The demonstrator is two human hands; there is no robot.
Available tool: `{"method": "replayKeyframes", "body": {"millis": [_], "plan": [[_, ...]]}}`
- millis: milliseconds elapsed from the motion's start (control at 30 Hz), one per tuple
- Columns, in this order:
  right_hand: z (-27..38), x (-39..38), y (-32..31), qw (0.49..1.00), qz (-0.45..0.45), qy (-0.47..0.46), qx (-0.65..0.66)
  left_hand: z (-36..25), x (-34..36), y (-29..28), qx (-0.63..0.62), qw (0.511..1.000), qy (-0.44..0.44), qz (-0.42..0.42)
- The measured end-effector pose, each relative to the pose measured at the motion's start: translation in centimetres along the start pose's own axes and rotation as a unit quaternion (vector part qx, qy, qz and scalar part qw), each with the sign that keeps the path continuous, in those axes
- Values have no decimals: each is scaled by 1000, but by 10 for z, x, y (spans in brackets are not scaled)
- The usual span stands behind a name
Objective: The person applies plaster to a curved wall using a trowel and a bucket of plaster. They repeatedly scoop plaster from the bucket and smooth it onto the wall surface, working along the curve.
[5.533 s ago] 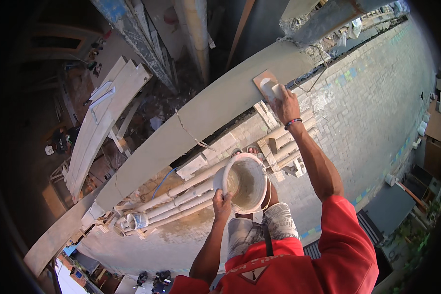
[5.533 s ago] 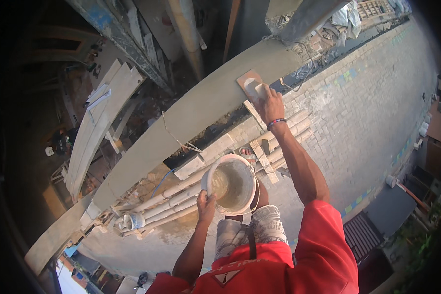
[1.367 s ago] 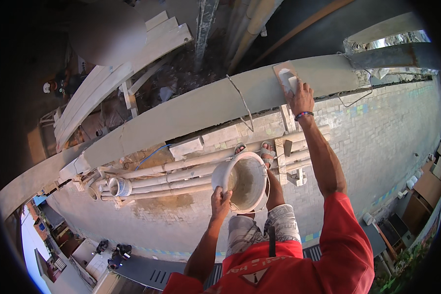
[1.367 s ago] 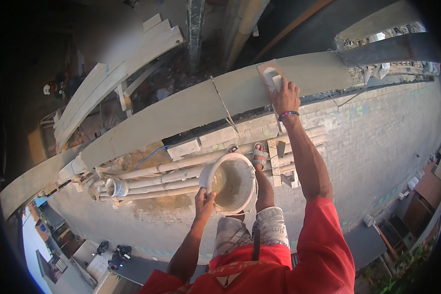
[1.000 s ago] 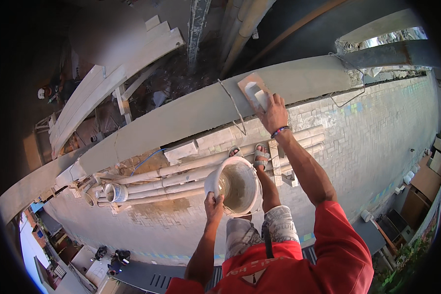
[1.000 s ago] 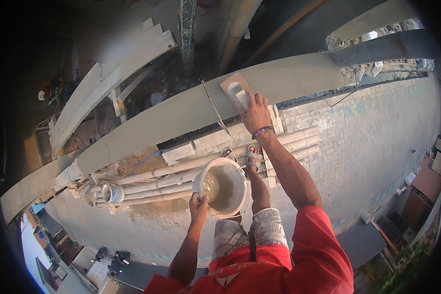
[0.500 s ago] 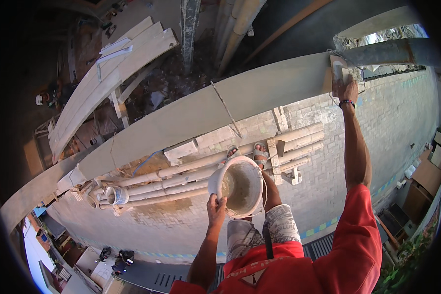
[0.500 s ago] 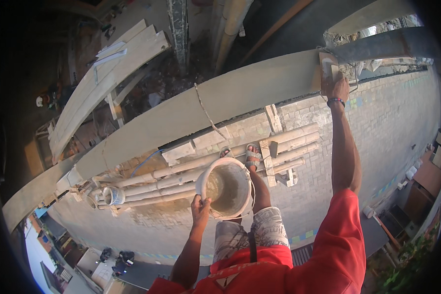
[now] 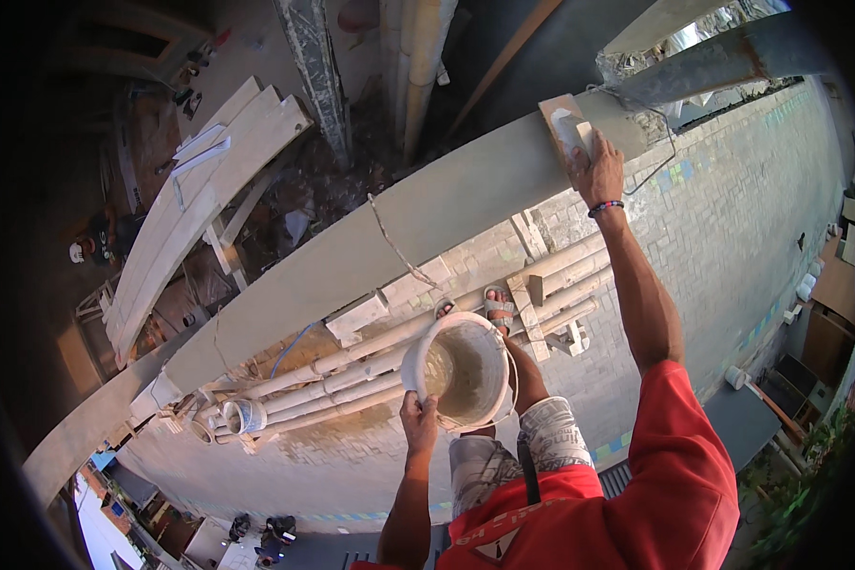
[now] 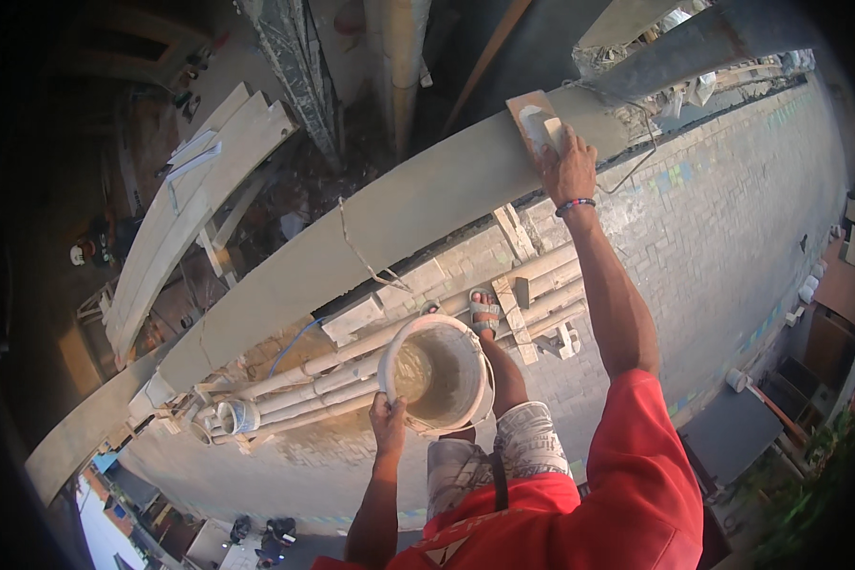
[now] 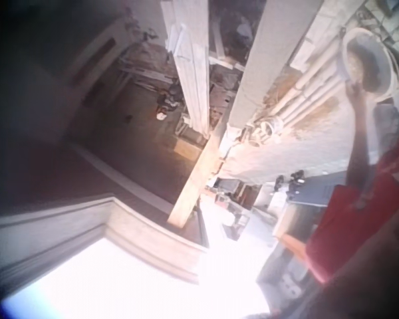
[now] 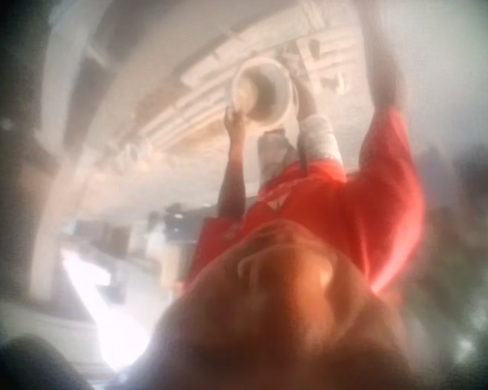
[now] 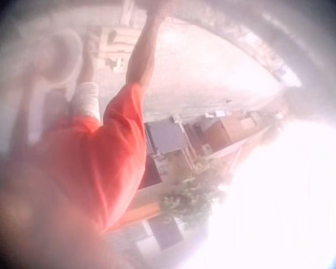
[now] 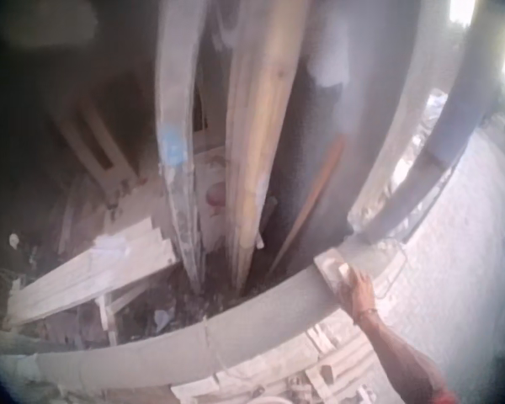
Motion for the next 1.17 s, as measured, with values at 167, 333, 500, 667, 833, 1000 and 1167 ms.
{"method": "replayKeyframes", "body": {"millis": [167, 333, 500, 667, 833, 1000, 1167], "plan": [[-67, 42, -11, 999, 4, 49, 5, -4, 2, 12, -10, 1000, -24, -1], [51, -26, 57, 995, 71, 6, 65, -18, 2, 15, 33, 999, -4, 6], [137, -97, 99, 960, 226, -80, 142, -38, 12, 28, 28, 999, 14, 25], [14, -13, 10, 995, 23, -14, 92, -49, 7, 27, 19, 999, 37, 12], [-64, 14, -1, 996, -19, 88, 28, -28, 7, 27, 3, 1000, 0, 11], [74, -72, 75, 990, 102, -16, 96, -34, 5, 30, 5, 1000, 7, 3], [125, -114, 76, 934, 304, -49, 180, -22, 9, 28, 47, 999, 13, 19]]}}
Point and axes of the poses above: each hand's wrist, its own x-axis towards the middle knuckle, its own y-axis out of the palm, z = x × y, the point moved 9 cm from there along x, towards the middle knuckle, and after that the axes turned 9 degrees about x, right-handed, at the moved point
